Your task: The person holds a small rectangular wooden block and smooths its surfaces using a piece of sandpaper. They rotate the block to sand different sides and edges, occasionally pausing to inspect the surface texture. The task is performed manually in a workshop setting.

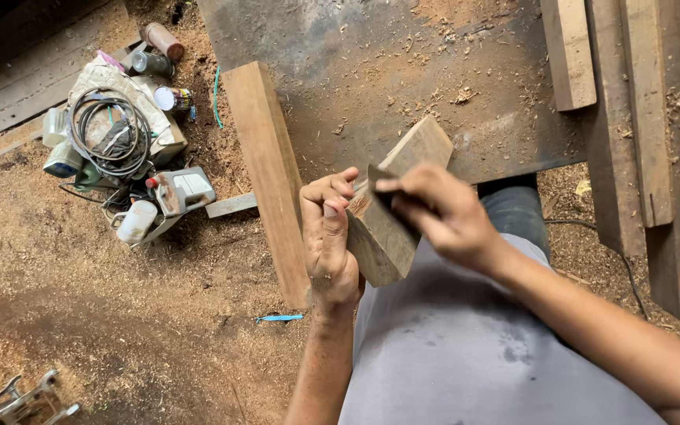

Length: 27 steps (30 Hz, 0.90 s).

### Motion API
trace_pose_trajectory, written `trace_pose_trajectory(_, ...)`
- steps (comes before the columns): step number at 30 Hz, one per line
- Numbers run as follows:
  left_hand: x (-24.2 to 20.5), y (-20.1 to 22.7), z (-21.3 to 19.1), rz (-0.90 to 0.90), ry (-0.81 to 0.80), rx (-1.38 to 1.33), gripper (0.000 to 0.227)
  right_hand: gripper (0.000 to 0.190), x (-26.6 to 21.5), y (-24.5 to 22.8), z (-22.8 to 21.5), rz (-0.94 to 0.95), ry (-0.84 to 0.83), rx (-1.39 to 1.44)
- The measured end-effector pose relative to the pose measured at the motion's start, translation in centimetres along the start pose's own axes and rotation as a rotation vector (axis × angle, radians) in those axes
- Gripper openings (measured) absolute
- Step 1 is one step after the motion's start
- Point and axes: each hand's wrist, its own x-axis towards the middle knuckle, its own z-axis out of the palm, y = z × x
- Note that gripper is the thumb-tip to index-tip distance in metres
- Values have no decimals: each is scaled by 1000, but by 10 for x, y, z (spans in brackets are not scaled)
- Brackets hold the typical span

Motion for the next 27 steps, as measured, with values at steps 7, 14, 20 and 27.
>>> trace_pose_trajectory(7, -8, 4, 8, 119, 117, 161, 20, 17, 31, 63, -2, 362, 142, 151)
trace_pose_trajectory(14, -8, 2, 9, 166, 94, 198, 16, 25, 0, 11, 2, 222, -26, 156)
trace_pose_trajectory(20, -8, -2, 12, 173, 121, 171, 17, 18, 33, 58, -6, 301, 99, 150)
trace_pose_trajectory(27, 0, 1, 13, 157, 126, 246, 21, 32, -6, -1, -22, -8, -300, 354)
